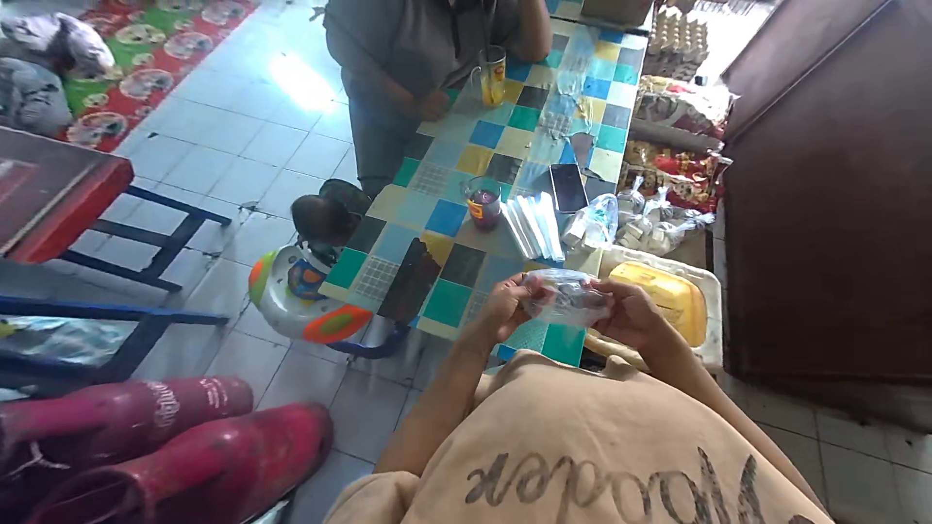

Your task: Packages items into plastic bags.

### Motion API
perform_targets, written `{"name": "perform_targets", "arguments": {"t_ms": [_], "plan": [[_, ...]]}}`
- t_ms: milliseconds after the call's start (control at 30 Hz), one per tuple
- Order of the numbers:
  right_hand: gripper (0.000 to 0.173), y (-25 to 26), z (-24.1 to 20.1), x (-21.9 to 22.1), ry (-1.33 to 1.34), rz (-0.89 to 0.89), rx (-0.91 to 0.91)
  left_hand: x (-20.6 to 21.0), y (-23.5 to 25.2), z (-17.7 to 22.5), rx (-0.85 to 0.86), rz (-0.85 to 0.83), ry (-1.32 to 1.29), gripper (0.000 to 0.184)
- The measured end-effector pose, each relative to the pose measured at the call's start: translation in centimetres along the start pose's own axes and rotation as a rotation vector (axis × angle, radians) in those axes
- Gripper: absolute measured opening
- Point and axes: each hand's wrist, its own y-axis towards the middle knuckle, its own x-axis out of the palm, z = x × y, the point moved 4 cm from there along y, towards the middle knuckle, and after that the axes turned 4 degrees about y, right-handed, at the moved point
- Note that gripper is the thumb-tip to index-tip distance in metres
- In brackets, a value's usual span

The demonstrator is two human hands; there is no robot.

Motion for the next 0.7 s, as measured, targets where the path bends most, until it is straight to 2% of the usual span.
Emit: {"name": "perform_targets", "arguments": {"t_ms": [100, 167, 200, 233, 267, 300, 333, 400, 433, 467, 533, 700], "plan": [[0.023, 0.5, 0.3, -0.7, -0.133, -0.036, -0.087, 0.2, 0.2, 0.2, -0.082, 0.031, -0.191, 0.028], [0.049, 0.7, -0.1, -1.0, -0.137, 0.046, -0.172, 0.5, -0.3, 0.9, -0.059, 0.041, -0.164, 0.017], [0.055, 0.8, -0.4, -1.2, -0.108, 0.071, -0.201, 0.6, -0.6, 1.3, -0.014, -0.002, -0.094, 0.032], [0.052, 0.7, -0.6, -1.4, -0.071, 0.081, -0.229, 0.9, -0.6, 1.5, 0.049, -0.027, -0.006, 0.042], [0.041, 0.6, -0.7, -1.4, -0.056, 0.083, -0.264, 1.3, -0.6, 1.7, 0.14, -0.006, 0.109, 0.034], [0.028, 0.5, -0.9, -1.4, -0.072, 0.09, -0.301, 1.8, -0.4, 1.8, 0.265, 0.054, 0.284, 0.016], [0.024, 0.5, -1.0, -1.5, -0.142, 0.105, -0.344, 2.3, -0.4, 1.9, 0.402, 0.125, 0.515, 0.013], [0.019, 0.7, -1.3, -1.7, -0.467, 0.146, -0.47, 3.7, -0.4, 2.3, 0.638, 0.253, 0.931, 0.019], [0.015, 0.8, -1.6, -1.6, -0.684, 0.199, -0.542, 4.5, -0.2, 2.3, 0.677, 0.292, 1.101, 0.023], [0.014, 0.8, -1.9, -1.5, -0.885, 0.289, -0.598, 5.2, 0.1, 2.4, 0.64, 0.315, 1.241, 0.029], [0.025, 0.8, -2.5, -1.0, -1.149, 0.43, -0.654, 6.4, 1.1, 2.3, 0.558, 0.342, 1.406, 0.035], [0.041, 0.5, -3.0, -1.1, -1.26, 0.516, -0.657, 7.7, 1.9, 2.5, 0.568, 0.334, 1.445, 0.034]]}}
